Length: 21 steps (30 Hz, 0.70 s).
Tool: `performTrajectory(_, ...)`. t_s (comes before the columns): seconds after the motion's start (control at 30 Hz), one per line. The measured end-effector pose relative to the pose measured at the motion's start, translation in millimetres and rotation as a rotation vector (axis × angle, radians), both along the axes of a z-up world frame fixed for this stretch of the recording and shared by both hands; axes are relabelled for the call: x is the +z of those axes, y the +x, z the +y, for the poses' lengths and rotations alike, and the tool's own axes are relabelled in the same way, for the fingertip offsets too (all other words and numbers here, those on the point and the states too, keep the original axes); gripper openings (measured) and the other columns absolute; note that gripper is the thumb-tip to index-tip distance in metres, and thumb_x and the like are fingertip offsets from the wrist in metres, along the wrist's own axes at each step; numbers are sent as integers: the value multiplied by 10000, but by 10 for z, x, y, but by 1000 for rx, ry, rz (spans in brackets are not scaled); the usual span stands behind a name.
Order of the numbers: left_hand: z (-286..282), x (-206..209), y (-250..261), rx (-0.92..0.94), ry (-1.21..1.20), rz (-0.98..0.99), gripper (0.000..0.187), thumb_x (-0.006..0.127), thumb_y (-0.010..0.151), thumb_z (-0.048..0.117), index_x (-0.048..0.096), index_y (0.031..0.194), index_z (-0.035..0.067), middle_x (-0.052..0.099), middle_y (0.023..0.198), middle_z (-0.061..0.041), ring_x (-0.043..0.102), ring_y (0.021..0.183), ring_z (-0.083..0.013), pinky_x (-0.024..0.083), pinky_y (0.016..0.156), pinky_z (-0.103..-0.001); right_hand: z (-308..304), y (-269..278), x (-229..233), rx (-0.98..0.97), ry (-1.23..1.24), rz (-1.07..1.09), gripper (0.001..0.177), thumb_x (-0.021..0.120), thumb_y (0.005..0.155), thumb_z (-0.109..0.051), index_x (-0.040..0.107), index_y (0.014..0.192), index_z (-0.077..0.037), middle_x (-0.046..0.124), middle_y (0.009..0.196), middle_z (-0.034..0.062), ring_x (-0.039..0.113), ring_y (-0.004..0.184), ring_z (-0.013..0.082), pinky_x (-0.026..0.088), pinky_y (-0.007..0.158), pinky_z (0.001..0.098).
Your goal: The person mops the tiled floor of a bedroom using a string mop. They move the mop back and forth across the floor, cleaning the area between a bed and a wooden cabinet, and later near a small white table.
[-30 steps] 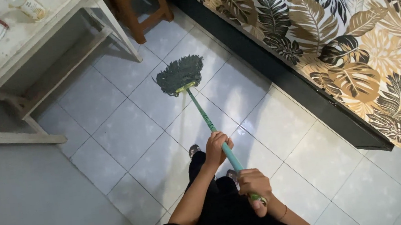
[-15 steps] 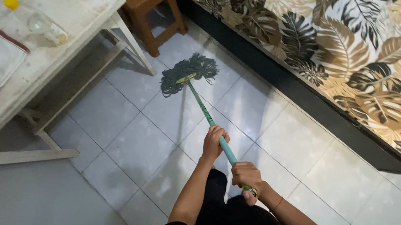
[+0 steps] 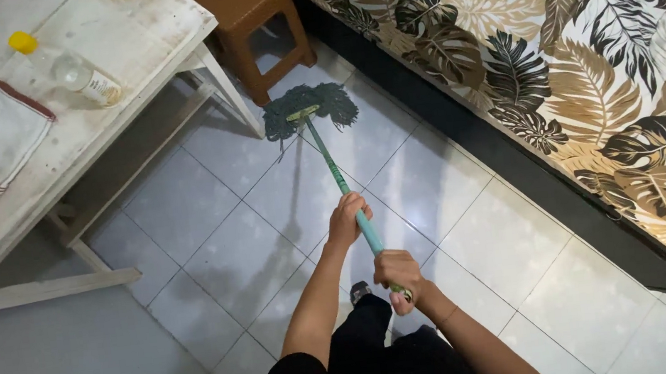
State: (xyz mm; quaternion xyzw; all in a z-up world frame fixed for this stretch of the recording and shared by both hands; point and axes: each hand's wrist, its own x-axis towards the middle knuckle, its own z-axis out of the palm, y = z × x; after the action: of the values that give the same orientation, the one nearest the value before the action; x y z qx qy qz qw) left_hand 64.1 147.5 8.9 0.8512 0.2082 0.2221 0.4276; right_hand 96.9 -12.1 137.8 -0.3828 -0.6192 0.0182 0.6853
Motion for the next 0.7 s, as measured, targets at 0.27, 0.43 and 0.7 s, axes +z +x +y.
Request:
performTrajectory(0.27, 20, -150, 117, 20, -55, 37, 321, 697, 889, 44, 435, 711, 97, 577, 830, -66, 632, 937, -341, 560, 807, -439, 8, 127, -56, 54, -56, 0, 498, 444, 1021, -362, 658, 701, -48, 459, 534, 12, 485, 433, 211, 453, 454, 350)
performTrajectory(0.43, -291, -351, 46, 25, -2, 97, 283, 691, 916, 122, 461, 752, 99, 607, 884, -58, 631, 1054, -319, 548, 887, -426, -343, -8, -49, 65, -38, 31, 456, 424, 1004, -297, 649, 698, -45, 407, 527, 13, 435, 431, 188, 443, 465, 339)
performTrajectory(0.7, -1246, -611, 27, 91, 52, -69, 258, 686, 892, 84, 474, 748, 106, 584, 758, -60, 650, 956, -331, 495, 983, -443, -1221, -66, 258, 117, -99, 58, 454, 415, 995, -300, 652, 690, -61, 377, 482, 3, 388, 402, 177, 406, 424, 331)
